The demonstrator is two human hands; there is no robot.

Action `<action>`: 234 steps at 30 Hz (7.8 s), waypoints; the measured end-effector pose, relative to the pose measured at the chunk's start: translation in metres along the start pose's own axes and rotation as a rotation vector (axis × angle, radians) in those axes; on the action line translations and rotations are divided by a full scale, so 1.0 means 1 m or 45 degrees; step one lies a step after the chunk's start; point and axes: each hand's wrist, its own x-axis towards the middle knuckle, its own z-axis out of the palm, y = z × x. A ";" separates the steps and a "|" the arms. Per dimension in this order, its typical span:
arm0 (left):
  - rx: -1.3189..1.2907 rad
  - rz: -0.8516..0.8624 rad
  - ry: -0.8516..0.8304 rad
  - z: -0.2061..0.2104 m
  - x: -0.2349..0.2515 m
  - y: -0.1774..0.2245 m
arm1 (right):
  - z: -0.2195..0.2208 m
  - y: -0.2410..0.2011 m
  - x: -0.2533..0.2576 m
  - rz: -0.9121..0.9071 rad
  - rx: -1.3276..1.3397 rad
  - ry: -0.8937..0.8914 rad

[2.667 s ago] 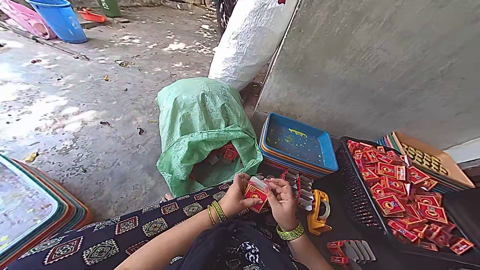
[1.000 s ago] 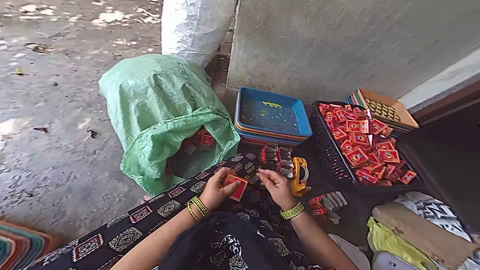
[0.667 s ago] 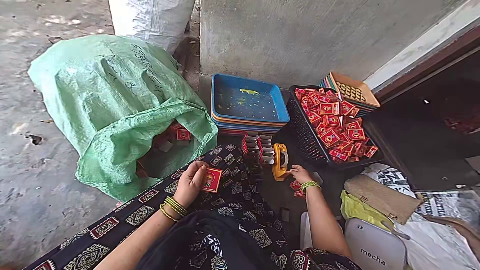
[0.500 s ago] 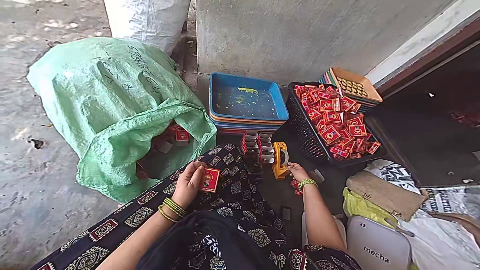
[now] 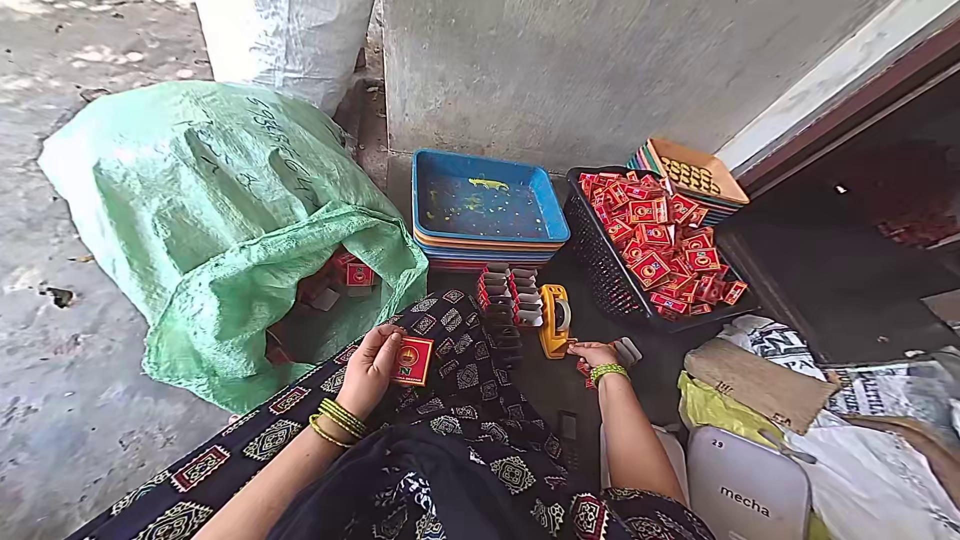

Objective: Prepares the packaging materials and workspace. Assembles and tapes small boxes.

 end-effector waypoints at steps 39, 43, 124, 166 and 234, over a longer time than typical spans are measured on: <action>0.129 0.297 -0.136 -0.005 -0.005 0.004 | 0.186 -0.146 -0.227 -0.664 0.823 -0.782; 0.171 0.381 -0.153 0.000 -0.008 0.003 | 0.174 -0.149 -0.223 -0.727 0.699 -0.805; -0.216 0.323 -0.093 0.007 -0.009 0.019 | 0.141 -0.162 -0.221 -1.716 0.562 -0.861; -0.142 0.081 0.062 0.004 -0.002 0.011 | -0.034 -0.022 0.013 -0.460 -0.569 0.173; 0.035 0.394 -0.041 0.003 -0.007 0.006 | 0.161 -0.143 -0.214 -1.082 0.512 -1.040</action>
